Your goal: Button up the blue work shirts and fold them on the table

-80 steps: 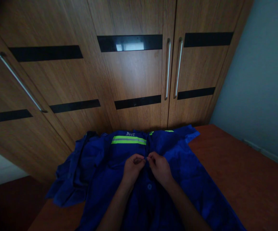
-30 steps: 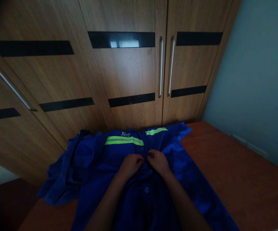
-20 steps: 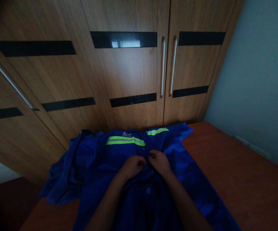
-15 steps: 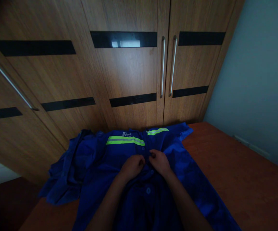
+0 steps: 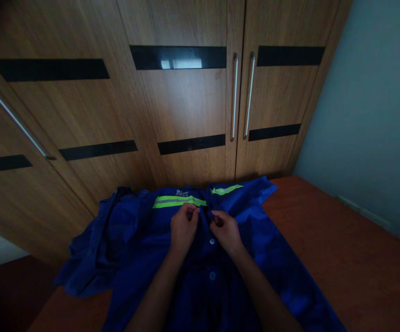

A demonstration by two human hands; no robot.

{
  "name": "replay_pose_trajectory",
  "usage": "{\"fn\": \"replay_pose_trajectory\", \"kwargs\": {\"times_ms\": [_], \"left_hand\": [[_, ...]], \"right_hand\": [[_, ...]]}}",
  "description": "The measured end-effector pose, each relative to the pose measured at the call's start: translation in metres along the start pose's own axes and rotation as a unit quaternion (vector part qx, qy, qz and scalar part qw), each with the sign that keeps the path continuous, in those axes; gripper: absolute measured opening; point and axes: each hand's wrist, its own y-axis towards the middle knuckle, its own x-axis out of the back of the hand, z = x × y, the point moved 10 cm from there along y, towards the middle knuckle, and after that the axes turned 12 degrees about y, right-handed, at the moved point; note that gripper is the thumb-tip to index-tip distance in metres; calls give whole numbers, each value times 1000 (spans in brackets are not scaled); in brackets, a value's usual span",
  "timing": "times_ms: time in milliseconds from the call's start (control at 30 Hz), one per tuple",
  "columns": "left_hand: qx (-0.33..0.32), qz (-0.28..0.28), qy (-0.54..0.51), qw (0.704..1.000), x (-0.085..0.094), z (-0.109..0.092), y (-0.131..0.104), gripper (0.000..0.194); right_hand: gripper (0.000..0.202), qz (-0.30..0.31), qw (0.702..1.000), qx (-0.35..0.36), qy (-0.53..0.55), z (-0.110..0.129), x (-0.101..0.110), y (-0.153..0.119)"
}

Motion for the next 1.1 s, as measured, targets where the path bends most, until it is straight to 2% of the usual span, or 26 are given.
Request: {"fn": "replay_pose_trajectory", "kwargs": {"times_ms": [167,267,367,467,533,667,800,1000,1100], "left_hand": [[-31,32,38,998,-7,-11,-6,8],[-70,51,94,992,-13,-18,-11,13],[-76,61,109,989,-16,-19,-13,16],[-47,51,55,996,-16,-13,-11,12],[-11,46,-18,999,-18,-2,-8,7],[35,60,-164,984,-30,16,-7,5],[35,62,-180,981,-32,18,-9,8],[-65,17,-55,996,-13,-8,-15,15],[-97,22,-25,995,-12,-16,-18,17]], "right_hand": [[26,-18,999,-14,40,9,2,-2],[24,-28,999,19,29,16,4,-3],[24,-3,998,63,-1,21,-2,-4],[31,9,996,81,-39,20,-6,-4],[35,7,995,82,-63,19,-7,-5],[37,21,996,47,-66,10,-10,-6],[37,51,998,12,-43,3,-16,-6],[40,83,996,-4,24,-1,-23,-7],[44,110,993,-24,35,-5,-28,-9]]}}
